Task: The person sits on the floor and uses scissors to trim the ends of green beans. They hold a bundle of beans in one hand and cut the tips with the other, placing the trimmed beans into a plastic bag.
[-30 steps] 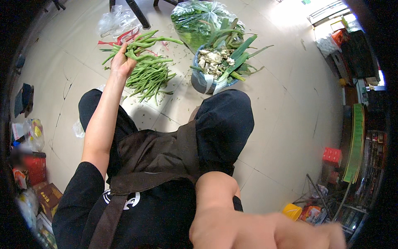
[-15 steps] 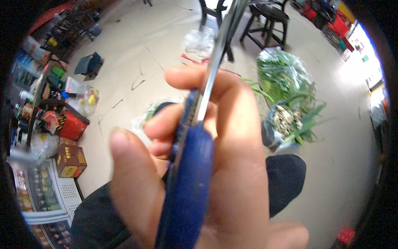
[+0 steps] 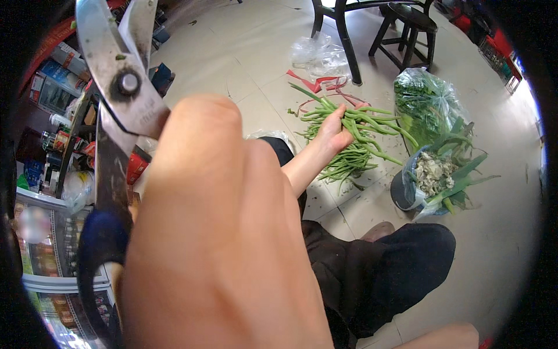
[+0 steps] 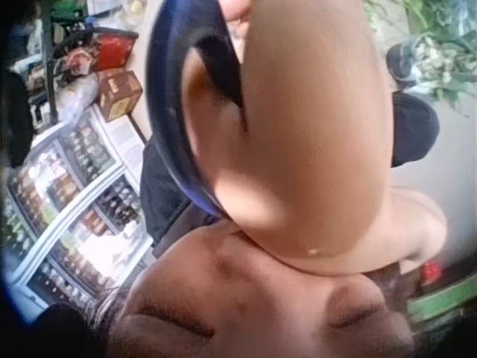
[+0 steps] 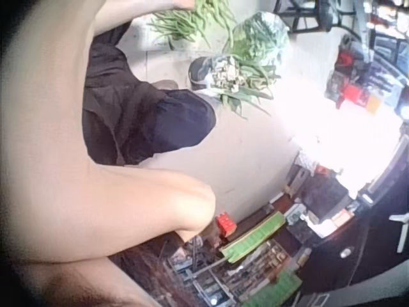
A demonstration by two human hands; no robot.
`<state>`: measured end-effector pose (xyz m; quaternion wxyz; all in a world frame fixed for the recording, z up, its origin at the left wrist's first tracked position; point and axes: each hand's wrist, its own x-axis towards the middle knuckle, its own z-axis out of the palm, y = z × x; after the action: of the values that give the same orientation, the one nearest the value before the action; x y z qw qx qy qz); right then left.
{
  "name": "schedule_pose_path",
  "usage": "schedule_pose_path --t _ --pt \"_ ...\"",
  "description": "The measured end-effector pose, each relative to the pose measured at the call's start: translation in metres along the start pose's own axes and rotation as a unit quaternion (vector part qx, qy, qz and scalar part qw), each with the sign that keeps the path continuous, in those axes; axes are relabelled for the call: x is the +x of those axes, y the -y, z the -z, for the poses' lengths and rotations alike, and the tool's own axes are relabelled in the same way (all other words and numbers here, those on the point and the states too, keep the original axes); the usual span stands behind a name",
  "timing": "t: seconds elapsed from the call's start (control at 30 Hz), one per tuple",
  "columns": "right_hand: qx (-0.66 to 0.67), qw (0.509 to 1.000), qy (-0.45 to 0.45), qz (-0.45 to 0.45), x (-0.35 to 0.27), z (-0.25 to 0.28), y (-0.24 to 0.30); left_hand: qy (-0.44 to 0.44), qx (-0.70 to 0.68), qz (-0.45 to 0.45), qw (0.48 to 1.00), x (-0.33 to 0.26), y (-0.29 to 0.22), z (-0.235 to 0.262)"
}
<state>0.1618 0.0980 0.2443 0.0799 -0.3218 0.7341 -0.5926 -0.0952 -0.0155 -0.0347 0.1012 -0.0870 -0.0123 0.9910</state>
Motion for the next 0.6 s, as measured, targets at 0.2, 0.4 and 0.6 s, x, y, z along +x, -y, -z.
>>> schedule_pose_path --t 0.2,0.4,0.6 --pt "-0.071 0.994 -0.028 0.074 0.021 -0.016 0.033 -0.025 0.093 -0.017 0.995 -0.017 0.003 -0.027" --pt "0.197 0.962 0.006 -0.190 0.040 -0.014 -0.066 -0.095 0.107 -0.109 0.984 -0.032 -0.018 -0.036" --pt "0.024 0.947 -0.245 -0.208 -0.029 0.018 -0.188 -0.066 0.048 -0.120 0.989 -0.037 -0.013 -0.058"
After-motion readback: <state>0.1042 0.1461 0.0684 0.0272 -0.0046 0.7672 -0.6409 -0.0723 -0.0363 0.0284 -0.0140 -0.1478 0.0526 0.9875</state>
